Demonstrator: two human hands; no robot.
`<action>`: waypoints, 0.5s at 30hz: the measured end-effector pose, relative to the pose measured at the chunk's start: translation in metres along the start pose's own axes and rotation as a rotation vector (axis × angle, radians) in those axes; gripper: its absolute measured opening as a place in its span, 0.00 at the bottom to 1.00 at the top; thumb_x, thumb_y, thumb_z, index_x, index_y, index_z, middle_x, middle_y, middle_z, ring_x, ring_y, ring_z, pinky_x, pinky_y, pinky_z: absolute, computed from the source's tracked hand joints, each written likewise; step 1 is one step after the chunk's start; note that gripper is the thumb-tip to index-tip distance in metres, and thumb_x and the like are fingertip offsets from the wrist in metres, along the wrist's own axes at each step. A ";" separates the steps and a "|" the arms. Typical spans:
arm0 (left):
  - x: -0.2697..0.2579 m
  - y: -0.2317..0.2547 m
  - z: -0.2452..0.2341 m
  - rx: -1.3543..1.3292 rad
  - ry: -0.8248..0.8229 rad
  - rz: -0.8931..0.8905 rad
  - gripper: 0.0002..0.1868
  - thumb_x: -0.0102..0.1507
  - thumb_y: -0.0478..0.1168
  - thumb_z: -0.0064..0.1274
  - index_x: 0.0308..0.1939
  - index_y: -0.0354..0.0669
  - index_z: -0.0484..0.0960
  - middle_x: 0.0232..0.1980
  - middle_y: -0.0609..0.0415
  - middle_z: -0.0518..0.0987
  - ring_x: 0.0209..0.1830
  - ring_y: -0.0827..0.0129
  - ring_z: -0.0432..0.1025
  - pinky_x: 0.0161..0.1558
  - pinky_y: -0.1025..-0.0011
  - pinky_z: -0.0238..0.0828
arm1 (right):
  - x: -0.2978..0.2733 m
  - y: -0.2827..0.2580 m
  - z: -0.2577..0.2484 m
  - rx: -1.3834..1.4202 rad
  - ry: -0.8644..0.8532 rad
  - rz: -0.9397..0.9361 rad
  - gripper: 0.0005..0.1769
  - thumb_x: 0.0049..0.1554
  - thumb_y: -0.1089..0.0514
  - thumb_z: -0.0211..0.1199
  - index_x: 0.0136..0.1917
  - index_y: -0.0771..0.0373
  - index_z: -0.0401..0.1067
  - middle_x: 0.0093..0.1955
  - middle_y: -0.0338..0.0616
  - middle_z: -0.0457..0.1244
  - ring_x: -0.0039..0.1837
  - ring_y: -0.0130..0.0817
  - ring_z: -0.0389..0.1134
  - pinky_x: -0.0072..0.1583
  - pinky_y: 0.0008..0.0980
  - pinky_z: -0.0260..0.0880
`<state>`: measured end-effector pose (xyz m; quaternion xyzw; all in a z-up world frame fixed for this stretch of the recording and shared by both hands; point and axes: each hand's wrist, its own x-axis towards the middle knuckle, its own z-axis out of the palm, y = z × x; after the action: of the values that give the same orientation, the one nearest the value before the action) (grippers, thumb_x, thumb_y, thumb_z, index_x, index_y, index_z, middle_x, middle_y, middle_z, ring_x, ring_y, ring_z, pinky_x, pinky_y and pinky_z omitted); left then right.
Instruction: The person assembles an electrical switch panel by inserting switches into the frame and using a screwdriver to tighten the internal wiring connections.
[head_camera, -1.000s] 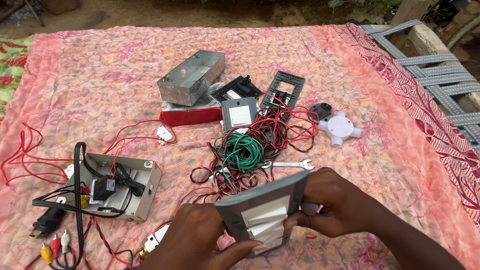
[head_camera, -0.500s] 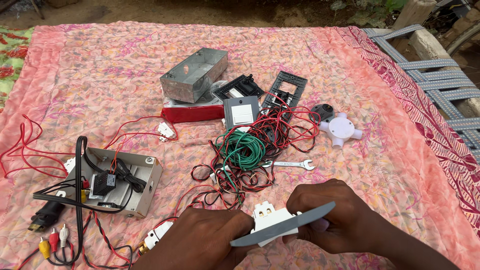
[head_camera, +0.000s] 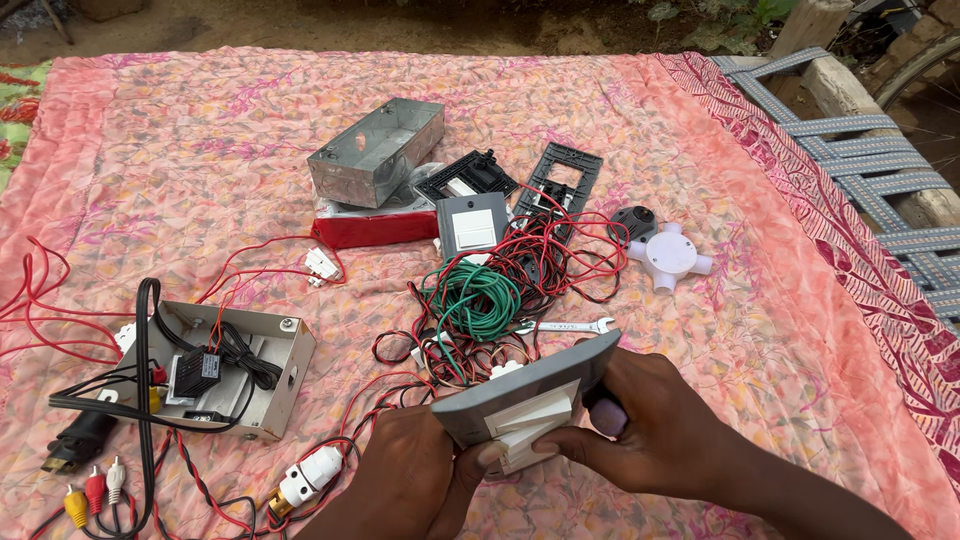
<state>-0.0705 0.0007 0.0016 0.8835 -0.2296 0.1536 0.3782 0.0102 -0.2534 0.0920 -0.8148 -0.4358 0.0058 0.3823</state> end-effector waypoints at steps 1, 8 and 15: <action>-0.001 -0.002 0.006 0.001 0.082 0.034 0.17 0.60 0.41 0.66 0.30 0.33 0.73 0.22 0.41 0.74 0.20 0.45 0.71 0.26 0.47 0.64 | 0.000 -0.002 -0.001 0.006 -0.002 0.025 0.23 0.46 0.51 0.81 0.47 0.62 0.71 0.37 0.40 0.68 0.37 0.34 0.71 0.38 0.33 0.68; 0.004 0.001 -0.007 -0.134 -0.002 0.023 0.24 0.60 0.40 0.66 0.44 0.21 0.71 0.24 0.43 0.77 0.19 0.48 0.75 0.20 0.53 0.68 | 0.004 -0.013 0.010 0.136 0.078 0.034 0.19 0.48 0.55 0.79 0.48 0.63 0.74 0.38 0.39 0.68 0.36 0.31 0.70 0.38 0.33 0.67; 0.001 0.006 0.004 -0.035 0.117 -0.024 0.31 0.59 0.36 0.64 0.52 0.14 0.64 0.26 0.40 0.80 0.21 0.47 0.77 0.19 0.53 0.66 | 0.005 -0.012 0.018 0.176 0.092 0.084 0.18 0.50 0.56 0.78 0.49 0.62 0.75 0.38 0.37 0.68 0.38 0.28 0.71 0.40 0.31 0.69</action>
<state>-0.0721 -0.0069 0.0031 0.8690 -0.1992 0.1963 0.4081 -0.0016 -0.2349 0.0880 -0.7950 -0.3808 0.0227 0.4716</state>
